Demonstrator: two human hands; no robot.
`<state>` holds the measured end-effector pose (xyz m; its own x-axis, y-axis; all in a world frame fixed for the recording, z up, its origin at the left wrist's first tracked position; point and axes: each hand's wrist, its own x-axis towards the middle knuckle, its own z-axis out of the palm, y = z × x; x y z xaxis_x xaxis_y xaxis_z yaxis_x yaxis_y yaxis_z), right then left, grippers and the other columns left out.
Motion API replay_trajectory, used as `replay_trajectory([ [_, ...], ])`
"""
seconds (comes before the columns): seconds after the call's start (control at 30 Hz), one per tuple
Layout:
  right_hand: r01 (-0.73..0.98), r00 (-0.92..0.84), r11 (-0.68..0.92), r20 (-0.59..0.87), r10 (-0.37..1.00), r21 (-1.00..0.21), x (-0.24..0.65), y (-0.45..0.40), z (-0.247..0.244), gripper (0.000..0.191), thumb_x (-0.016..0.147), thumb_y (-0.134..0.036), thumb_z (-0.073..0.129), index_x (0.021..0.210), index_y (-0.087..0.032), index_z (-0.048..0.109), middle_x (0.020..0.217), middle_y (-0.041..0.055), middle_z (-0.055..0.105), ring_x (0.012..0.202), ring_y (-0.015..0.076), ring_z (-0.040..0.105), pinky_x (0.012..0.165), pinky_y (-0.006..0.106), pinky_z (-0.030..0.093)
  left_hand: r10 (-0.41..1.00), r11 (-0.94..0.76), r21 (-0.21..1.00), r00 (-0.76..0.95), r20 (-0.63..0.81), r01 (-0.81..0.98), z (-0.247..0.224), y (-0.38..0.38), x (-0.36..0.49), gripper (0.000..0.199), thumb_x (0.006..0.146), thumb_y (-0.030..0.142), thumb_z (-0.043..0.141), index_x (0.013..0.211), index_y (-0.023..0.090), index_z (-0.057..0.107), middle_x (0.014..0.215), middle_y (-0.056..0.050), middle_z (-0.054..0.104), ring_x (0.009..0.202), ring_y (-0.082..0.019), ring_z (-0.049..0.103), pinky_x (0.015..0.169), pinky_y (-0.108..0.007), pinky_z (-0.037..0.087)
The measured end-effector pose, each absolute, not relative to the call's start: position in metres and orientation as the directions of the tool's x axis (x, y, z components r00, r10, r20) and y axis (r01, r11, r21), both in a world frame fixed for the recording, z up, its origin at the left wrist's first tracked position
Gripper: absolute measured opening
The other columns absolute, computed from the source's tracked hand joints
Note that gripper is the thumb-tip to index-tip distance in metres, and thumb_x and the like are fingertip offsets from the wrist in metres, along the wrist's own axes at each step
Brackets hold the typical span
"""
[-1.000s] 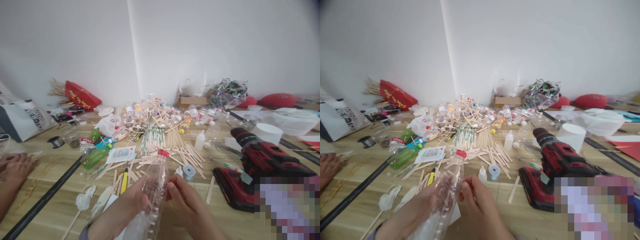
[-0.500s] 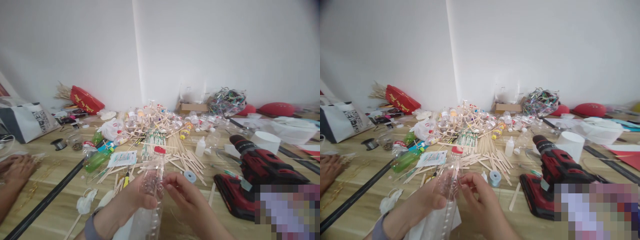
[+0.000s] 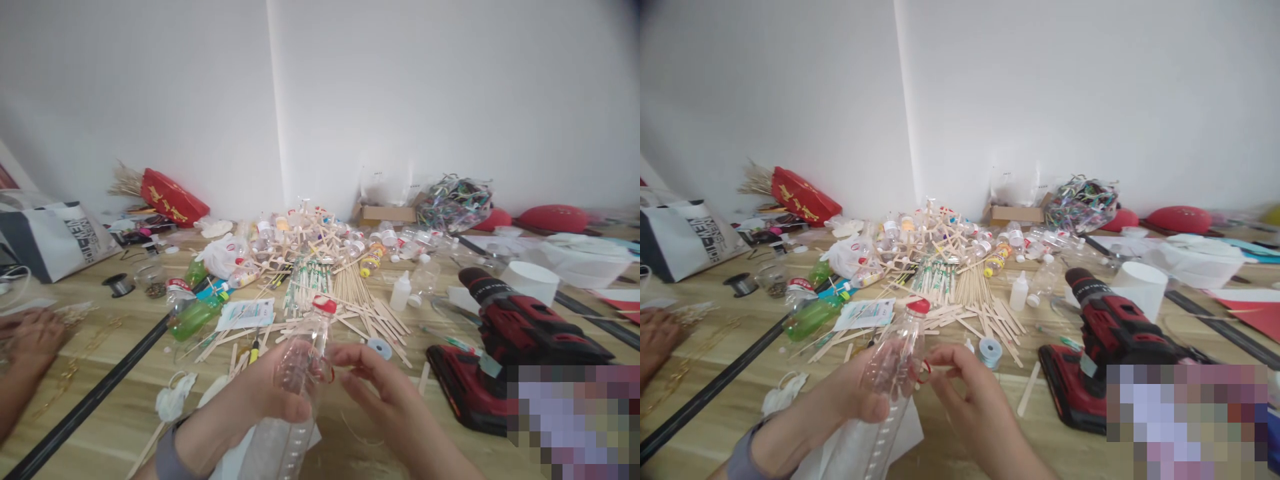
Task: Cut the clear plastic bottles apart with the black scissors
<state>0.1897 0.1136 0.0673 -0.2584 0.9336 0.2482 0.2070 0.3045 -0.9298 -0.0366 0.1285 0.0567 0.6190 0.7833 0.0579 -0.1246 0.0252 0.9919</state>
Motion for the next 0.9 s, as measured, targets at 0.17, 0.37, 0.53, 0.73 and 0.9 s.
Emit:
replay_trajectory([
  [0.17, 0.259, 0.003, 0.345, 0.358, 0.934, -0.902, 0.211, 0.117, 0.082, 0.03, 0.088, -0.051, 0.062, 0.089, -0.021, 0.068, 0.092, 0.0089, 0.072, 0.085, 0.0233, 0.068, 0.072, 0.032, 0.056, 0.843, 0.031, 0.998, 0.536, -0.057, 0.058, 0.082, 0.118, -0.041, 0.065, 0.058, 0.044, 0.093, 0.111, 0.021, 0.064, 0.104, -0.004, 0.065, 0.09, -0.021, 0.056, 0.079, -0.032, 0.042],
  [0.37, 0.343, 0.112, 0.454, 0.516, 0.849, -0.822, 0.226, 0.11, 0.111, 0.023, 0.093, -0.043, 0.058, 0.095, -0.023, 0.069, 0.092, 0.007, 0.073, 0.079, 0.02, 0.069, 0.06, 0.025, 0.054, 0.899, -0.115, 0.84, 0.415, -0.138, 0.53, 0.121, 0.105, -0.04, 0.072, 0.06, 0.031, 0.087, 0.126, 0.027, 0.059, 0.121, -0.005, 0.068, 0.107, -0.031, 0.06, 0.09, -0.04, 0.046],
  [0.53, 0.472, -0.056, 0.525, 0.571, 0.819, -0.708, 0.228, 0.106, 0.119, 0.023, 0.092, -0.042, 0.061, 0.103, -0.026, 0.073, 0.103, 0.0061, 0.074, 0.09, 0.0226, 0.071, 0.076, 0.031, 0.058, 0.909, -0.393, 0.547, 0.4, 0.114, 0.739, 0.121, 0.108, -0.038, 0.057, 0.066, 0.02, 0.074, 0.121, 0.024, 0.062, 0.127, -0.01, 0.067, 0.118, -0.037, 0.058, 0.098, -0.048, 0.045],
  [0.73, 0.429, -0.296, 0.554, 0.469, 0.832, -0.713, 0.226, 0.106, 0.11, 0.033, 0.088, -0.04, 0.072, 0.12, -0.031, 0.072, 0.114, 0.0065, 0.074, 0.104, 0.0261, 0.069, 0.089, 0.039, 0.056, 0.859, -0.509, 0.339, 0.492, 0.143, 0.791, 0.113, 0.116, -0.047, 0.066, 0.072, 0.017, 0.065, 0.137, 0.023, 0.053, 0.134, -0.013, 0.065, 0.122, -0.037, 0.057, 0.102, -0.052, 0.043],
  [0.9, 0.422, -0.438, 0.633, 0.465, 0.769, -0.649, 0.225, 0.105, 0.103, 0.039, 0.083, -0.025, 0.074, 0.122, -0.032, 0.07, 0.114, 0.0064, 0.072, 0.106, 0.0263, 0.067, 0.092, 0.041, 0.054, 0.838, -0.536, 0.302, 0.539, 0.08, 0.788, 0.115, 0.118, -0.049, 0.07, 0.07, 0.014, 0.063, 0.138, 0.023, 0.051, 0.139, -0.014, 0.061, 0.126, -0.035, 0.055, 0.105, -0.051, 0.041],
])
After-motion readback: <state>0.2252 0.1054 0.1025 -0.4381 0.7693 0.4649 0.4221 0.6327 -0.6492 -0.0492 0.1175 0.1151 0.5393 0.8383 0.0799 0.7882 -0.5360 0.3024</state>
